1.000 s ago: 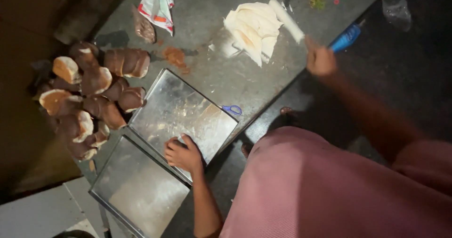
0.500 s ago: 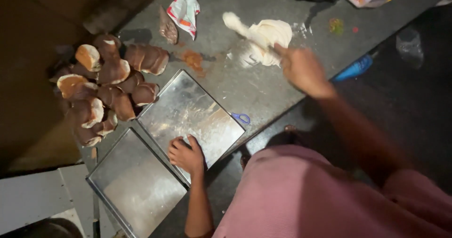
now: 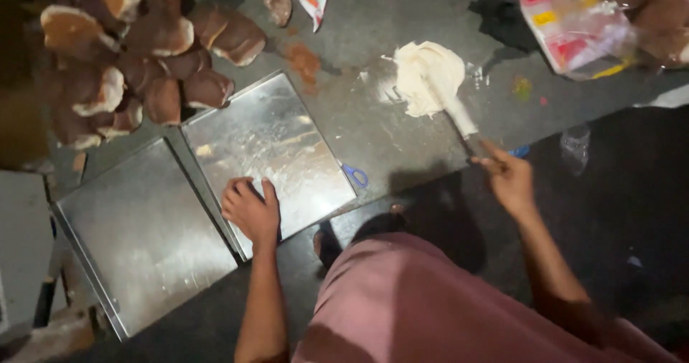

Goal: The person spreads a white creamy filling onto chocolate-glazed buns using a metal spatula. They scoop the filling from a pile on the table, apply it to the cut surface of each bun, and place the finished buns onto a metal tray.

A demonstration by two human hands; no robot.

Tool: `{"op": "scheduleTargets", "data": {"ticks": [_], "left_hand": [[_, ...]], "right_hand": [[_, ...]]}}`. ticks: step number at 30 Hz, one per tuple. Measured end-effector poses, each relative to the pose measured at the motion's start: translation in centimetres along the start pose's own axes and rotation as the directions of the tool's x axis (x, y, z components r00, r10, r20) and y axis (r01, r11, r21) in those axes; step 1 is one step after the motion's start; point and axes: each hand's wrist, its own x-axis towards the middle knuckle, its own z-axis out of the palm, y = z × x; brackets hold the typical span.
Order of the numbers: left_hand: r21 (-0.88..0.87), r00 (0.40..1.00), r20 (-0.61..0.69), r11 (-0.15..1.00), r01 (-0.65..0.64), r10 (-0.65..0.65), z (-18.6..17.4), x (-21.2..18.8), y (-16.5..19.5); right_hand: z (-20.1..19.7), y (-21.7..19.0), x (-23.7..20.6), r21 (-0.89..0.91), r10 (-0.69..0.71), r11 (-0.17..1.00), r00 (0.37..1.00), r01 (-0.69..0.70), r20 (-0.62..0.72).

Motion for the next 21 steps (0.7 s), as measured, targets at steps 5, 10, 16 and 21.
{"op": "scheduleTargets", "data": {"ticks": [5,10,16,21], "left_hand": [[0.002,1.000,0.015,1.000,-0.012,0.012,0.2,0.1,-0.4],[0.038,1.000,0.010,0.999,0.003,-0.003,0.5,0.0,-0.5],[0.015,0.999,0.012,0.999,-0.040,0.040,0.5,-0.4,-0.7],[0.012,0.998,-0.005,0.998,-0.064,0.064,0.9,-0.6,-1.0]], "right_hand": [[-0.5,2.1,2.4,-0.081,-0.321,0.947,0.926,0.310,-0.201],[5.7,-2.0,8.6,-0.187,0.042,0.981,0.998,-0.050,-0.048],[0.2,-7.6,9.8,-0.375,-0.514,0.787,0.857,0.490,0.042],[0.4,-10.3,2.0,-0.522,-0.442,0.667,0.846,0.532,0.298]]}}
